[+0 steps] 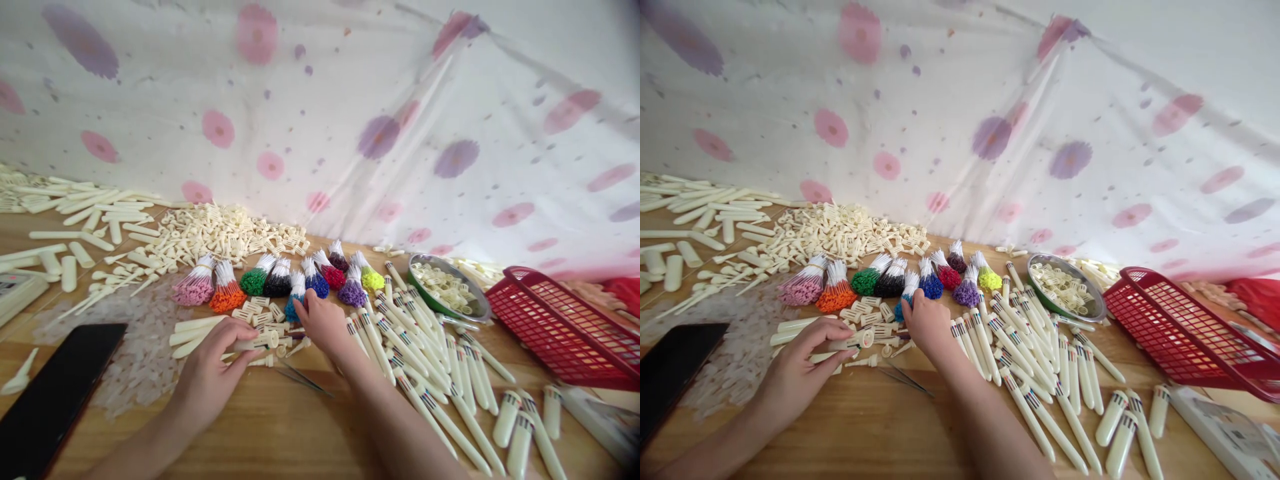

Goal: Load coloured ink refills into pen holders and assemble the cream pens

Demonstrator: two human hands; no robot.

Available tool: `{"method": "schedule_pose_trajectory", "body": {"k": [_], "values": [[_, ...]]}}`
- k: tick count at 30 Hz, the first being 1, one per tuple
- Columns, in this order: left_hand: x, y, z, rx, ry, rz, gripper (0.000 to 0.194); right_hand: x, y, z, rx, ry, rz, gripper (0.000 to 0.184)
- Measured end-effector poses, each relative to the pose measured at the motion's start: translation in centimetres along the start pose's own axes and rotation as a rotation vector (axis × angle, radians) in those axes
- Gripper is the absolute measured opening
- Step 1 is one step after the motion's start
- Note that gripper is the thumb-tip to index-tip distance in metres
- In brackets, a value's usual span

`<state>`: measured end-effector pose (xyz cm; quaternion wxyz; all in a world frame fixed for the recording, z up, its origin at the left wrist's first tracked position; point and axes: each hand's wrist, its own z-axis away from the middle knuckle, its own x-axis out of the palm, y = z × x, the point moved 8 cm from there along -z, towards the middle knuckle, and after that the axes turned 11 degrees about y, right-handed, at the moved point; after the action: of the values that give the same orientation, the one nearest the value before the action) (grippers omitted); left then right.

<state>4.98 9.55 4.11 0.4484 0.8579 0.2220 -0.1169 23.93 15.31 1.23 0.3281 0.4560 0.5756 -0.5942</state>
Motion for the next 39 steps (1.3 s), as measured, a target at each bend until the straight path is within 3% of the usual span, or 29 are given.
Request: {"method": "schedule_pose_trajectory", "body": {"k": [5,12,17,22,27,39], "values": [[-0.1,0.2,-0.1,0.017,-0.005,-0.016,0.005,0.5,0.9,-0.9,0.065,-0.031,-0.13,0.015],[-0.1,0.1,-0.1,0.004,-0.01,-0.008,0.004,1.9,1.8,0.2,0.131,-0.162,-0.631,0.016],[-0.2,0.1,-0.2,0.014,-0.007,-0.025,0.004,-1.1,1.2,3.0,0.077,-0.197,-0.927,0.02],[-0.2,0.1,-0.1,0.043,-0.011,-0.037,0.009,-3.2,-0.3,6.0,0.135,-0.573,-1.331,0.016],[-0.6,0.6,-0.3,0.08,0.006,-0.012,0.013,-2.9,-0.5,6.7,0.238,-0.697,-1.464,0.014],[0.1,1.0,0.0,0.048,-0.027,0.024,0.01,-1.1,-1.0,6.9,0.208,-0.796,-1.495,0.015]]}}
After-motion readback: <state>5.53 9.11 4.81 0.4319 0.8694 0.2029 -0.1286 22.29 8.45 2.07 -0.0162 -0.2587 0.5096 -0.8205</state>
